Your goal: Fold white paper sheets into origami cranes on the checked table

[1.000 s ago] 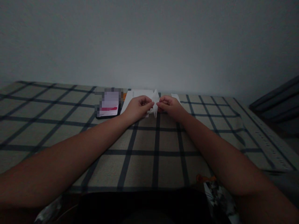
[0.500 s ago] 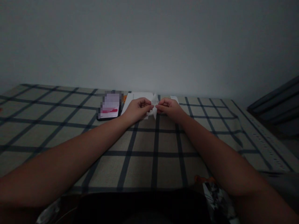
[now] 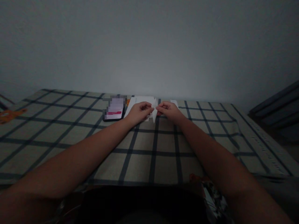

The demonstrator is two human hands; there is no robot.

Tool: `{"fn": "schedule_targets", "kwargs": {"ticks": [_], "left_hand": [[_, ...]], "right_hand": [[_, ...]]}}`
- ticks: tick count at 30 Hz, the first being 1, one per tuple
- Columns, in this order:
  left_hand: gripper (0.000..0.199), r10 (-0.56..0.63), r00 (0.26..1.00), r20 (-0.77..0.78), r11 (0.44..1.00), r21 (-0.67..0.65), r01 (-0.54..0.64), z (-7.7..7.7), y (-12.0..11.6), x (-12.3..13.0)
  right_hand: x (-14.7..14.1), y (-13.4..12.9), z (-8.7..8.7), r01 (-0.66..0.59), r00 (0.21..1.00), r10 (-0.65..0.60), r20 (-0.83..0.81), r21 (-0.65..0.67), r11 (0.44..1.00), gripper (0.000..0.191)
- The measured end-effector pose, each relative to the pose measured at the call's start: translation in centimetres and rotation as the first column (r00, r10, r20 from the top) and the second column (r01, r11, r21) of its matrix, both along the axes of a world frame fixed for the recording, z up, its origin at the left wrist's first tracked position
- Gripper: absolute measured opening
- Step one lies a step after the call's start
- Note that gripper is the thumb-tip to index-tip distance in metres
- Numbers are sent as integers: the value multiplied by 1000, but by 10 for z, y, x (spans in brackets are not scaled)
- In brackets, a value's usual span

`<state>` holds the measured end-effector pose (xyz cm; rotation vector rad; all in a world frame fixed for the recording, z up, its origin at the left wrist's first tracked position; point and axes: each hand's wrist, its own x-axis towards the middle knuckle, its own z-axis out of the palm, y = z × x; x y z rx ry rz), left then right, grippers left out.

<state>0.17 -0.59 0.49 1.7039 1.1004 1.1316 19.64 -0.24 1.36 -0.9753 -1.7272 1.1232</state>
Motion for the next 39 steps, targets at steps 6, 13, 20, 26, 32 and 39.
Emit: {"fn": "schedule_targets", "kwargs": {"ticks": [6,13,20,26,32,39], "left_hand": [[26,47,998,28,998,38,-48,1,0,-1],[26,17,999,36,1000,-14,-16,2,-6,0],[33,-26,1000,17,1000,8,25,2,-5,-6],[33,-14,1000,-6,998,61,15,3,-7,-11],[47,-66,992,104,988,-132,80,7,-12,-7],[48,-9,989,146,998,-66,19,7,-7,-7]], "right_hand": [[-5,1,-4,-35,999,35,-23,-18,999,23],[-8,4,-8,-36,996,32,-89,-33,999,22],[-12,-2,-6,-95,995,95,-28,2,995,24],[-15,-3,-10,-97,994,95,-57,-21,995,26],[-13,-5,-6,-12,997,17,-73,56,998,30],[-12,-3,-5,44,985,-43,-166,5,999,43]]}}
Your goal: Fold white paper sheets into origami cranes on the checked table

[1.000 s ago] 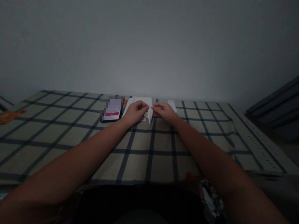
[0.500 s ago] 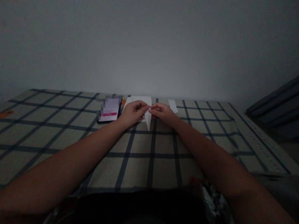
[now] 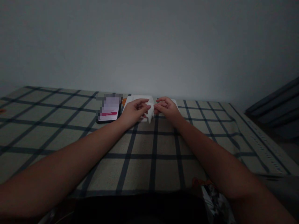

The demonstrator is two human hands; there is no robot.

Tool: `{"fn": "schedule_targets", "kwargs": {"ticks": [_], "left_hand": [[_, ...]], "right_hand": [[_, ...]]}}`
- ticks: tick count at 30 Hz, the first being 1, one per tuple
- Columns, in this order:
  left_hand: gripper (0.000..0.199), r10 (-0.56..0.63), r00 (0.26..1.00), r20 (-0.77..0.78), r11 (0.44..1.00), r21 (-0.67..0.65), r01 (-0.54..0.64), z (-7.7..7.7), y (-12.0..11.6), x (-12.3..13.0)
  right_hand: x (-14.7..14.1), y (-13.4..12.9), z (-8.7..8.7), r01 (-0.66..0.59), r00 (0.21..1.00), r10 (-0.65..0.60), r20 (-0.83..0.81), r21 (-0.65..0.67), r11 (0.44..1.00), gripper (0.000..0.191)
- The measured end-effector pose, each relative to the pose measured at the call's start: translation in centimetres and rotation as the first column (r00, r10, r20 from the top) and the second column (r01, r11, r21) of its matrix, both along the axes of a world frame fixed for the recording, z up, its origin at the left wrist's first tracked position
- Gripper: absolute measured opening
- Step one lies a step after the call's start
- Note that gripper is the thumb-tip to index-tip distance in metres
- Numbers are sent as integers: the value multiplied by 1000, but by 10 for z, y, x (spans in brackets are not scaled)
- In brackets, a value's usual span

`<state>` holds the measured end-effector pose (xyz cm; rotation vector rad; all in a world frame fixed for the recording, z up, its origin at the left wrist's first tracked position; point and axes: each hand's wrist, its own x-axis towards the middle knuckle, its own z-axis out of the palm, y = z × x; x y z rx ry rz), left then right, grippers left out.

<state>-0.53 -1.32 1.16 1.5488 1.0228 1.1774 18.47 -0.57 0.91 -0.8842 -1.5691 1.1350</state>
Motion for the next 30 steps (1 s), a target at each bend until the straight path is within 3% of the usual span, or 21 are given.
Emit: {"fn": "schedule_targets", "kwargs": {"ticks": [4,15,23,30], "left_hand": [[51,3,1000,18,998,68,-4,0,3,-1],[40,-40,999,7,994,98,39,-3,4,-2],[47,-106,993,59,990,98,99,-6,7,-2],[35,-51,997,-55,988,141,58,-3,2,-3]], "right_hand": [[1,-1,0,-29,1000,29,13,-26,999,39],[4,2,-3,-147,989,145,-29,-67,987,36],[4,1,0,-73,997,73,-5,-1,997,37],[5,-2,3,-75,995,73,66,20,997,23]]}}
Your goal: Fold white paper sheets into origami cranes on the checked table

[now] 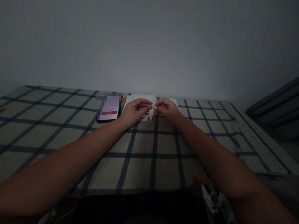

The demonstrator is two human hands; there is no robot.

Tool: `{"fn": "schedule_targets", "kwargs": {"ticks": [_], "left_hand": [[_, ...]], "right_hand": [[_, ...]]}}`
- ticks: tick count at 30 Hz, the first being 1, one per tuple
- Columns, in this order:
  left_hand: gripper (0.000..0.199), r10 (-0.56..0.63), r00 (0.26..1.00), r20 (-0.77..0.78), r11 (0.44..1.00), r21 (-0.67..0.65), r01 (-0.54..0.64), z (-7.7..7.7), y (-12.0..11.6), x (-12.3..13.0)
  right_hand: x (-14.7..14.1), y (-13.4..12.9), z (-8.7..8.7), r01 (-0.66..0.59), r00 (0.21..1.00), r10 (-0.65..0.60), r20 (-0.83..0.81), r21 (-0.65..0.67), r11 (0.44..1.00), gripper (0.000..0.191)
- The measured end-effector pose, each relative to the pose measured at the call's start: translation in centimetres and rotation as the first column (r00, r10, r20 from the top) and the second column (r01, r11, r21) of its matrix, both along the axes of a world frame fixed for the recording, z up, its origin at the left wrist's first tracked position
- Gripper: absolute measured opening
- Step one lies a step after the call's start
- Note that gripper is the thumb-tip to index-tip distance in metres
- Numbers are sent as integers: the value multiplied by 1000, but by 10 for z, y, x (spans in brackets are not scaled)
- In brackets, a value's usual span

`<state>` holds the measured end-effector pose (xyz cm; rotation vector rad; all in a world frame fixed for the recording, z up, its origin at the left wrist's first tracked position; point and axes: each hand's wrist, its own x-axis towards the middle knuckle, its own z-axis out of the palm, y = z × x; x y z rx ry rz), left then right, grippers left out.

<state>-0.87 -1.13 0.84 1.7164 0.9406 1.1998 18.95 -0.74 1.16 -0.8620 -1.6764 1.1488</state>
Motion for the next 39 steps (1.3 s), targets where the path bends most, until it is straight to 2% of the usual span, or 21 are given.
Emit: {"fn": "schedule_targets", "kwargs": {"ticks": [6,10,18,22,25,29,32,36,39], "left_hand": [[22,57,998,-36,997,52,-55,-2,1,0],[19,74,997,-24,995,64,-73,-3,1,-1],[29,75,997,-14,996,-38,-75,2,-3,-3],[27,102,995,7,992,-69,-101,1,0,0],[30,81,995,56,995,-54,-78,0,2,1],[40,56,998,22,998,4,-56,-2,3,0],[47,108,991,-75,990,98,-101,-2,2,-1],[39,153,973,-170,968,225,-113,-3,2,-3],[32,200,951,-237,928,356,-106,-3,4,-4]], "right_hand": [[-1,0,-2,2,999,-3,-48,-23,1000,16],[-1,-2,1,36,999,-36,0,-11,999,15],[1,-5,6,87,988,-95,122,68,994,23],[-1,-2,3,72,996,-73,48,10,997,27],[-1,0,0,53,998,-54,-19,-23,998,33],[0,2,-2,63,998,-63,-21,-1,998,38],[2,2,-2,92,995,-95,41,64,994,40],[3,1,1,125,977,-162,138,241,963,30],[3,2,0,140,969,-197,149,328,934,24]]}}
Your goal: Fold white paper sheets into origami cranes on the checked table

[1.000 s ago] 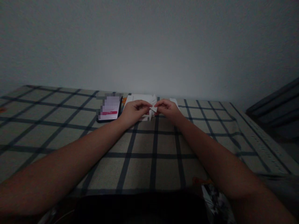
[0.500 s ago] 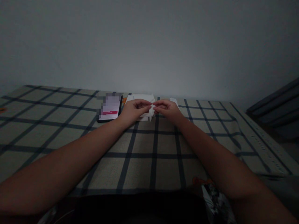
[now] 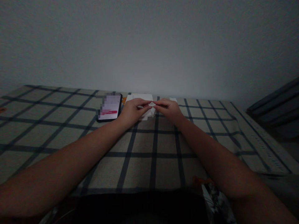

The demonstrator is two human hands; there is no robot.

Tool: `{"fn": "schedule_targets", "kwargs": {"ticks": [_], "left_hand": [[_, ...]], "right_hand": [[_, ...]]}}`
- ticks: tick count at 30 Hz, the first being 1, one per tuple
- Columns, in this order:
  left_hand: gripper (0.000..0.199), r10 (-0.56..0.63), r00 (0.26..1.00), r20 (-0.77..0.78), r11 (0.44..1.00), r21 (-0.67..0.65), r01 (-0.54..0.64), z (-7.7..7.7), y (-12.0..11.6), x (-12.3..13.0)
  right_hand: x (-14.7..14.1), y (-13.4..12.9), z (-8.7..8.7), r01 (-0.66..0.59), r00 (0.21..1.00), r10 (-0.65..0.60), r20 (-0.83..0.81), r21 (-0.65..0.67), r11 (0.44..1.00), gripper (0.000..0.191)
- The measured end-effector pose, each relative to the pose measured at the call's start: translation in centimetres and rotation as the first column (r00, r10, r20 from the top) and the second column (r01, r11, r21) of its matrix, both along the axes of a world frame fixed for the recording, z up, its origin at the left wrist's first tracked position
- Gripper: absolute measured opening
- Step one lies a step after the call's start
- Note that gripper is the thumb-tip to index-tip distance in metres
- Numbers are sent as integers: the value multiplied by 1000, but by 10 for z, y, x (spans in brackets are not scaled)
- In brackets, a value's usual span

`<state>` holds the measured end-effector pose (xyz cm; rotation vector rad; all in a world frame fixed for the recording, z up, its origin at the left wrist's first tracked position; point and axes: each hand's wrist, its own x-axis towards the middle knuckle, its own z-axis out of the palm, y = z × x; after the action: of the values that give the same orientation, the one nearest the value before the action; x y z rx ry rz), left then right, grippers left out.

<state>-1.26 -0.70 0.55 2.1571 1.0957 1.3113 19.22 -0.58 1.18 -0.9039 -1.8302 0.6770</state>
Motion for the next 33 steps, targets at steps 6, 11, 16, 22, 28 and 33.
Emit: {"fn": "schedule_targets", "kwargs": {"ticks": [6,11,16,22,28,33], "left_hand": [[27,4,988,-151,981,195,26,8,-2,-2],[28,6,970,-244,965,254,58,12,-5,-3],[29,-42,950,-308,963,241,120,13,-6,-2],[26,-86,974,-208,985,129,114,15,-9,-2],[29,-42,983,-177,999,-29,38,15,-9,1],[33,-74,997,37,976,-204,80,10,-6,2]], "right_hand": [[-1,5,-10,-52,994,45,-104,-69,996,27],[-2,8,-13,-42,993,46,-104,42,998,23],[-2,2,-4,-11,998,16,-55,89,996,18],[-4,-2,0,-48,992,29,-123,-156,987,27],[-3,-2,3,-45,996,25,-91,-220,975,32],[-7,-6,6,-31,994,9,-111,-198,980,34]]}}
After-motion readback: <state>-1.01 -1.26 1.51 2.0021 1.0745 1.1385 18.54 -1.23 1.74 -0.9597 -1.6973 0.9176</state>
